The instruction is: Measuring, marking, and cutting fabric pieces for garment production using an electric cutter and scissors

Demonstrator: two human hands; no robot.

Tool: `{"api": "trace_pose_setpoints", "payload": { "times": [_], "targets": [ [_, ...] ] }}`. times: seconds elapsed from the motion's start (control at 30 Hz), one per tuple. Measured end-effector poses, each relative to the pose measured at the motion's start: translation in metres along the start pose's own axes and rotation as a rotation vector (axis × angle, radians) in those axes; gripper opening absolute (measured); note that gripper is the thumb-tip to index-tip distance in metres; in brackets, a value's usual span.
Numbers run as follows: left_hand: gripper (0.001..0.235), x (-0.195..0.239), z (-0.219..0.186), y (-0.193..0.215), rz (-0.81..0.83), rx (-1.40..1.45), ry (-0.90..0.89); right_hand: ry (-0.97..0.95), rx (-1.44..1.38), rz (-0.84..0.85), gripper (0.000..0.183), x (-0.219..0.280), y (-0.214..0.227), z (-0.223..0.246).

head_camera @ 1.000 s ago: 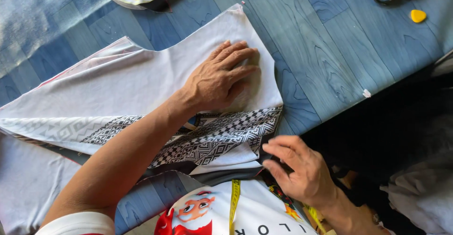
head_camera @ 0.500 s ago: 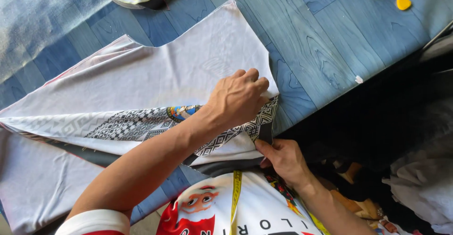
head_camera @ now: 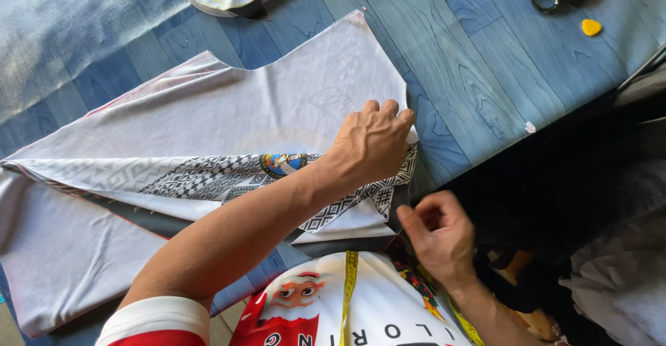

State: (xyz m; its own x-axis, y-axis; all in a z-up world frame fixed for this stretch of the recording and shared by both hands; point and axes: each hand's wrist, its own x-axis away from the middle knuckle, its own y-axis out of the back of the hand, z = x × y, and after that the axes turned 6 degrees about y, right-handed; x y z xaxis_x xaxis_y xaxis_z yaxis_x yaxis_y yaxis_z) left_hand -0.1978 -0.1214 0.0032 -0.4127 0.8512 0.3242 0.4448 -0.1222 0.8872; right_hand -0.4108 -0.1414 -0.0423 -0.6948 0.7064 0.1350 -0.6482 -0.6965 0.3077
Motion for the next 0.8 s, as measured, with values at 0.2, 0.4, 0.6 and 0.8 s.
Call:
{"api": "trace_pose_setpoints", "payload": {
  "times": [0.2, 0.4, 0.6, 0.8],
  "targets": [
    [0.039, 0.004, -0.003, 0.004, -0.098, -0.131, -0.109, 0.763, 0.454, -0.103, 0.026, -0.051, 0.006, 0.030],
    [0.024, 0.004, 0.005, -0.007, -0.161, -0.020, -0.085, 0.891, 0.651, -0.117, 0.019, -0.057, -0.001, 0.010],
    [0.013, -0.016, 0.019, -0.018, -0.164, 0.145, 0.019, 0.912, 0.684, -0.085, 0.004, -0.063, -0.003, 0.010],
    [0.013, -0.003, 0.032, 0.008, -0.146, 0.358, 0.013, 0.899, 0.592, -0.056, 0.007, -0.061, -0.001, 0.005]
  ]
}}
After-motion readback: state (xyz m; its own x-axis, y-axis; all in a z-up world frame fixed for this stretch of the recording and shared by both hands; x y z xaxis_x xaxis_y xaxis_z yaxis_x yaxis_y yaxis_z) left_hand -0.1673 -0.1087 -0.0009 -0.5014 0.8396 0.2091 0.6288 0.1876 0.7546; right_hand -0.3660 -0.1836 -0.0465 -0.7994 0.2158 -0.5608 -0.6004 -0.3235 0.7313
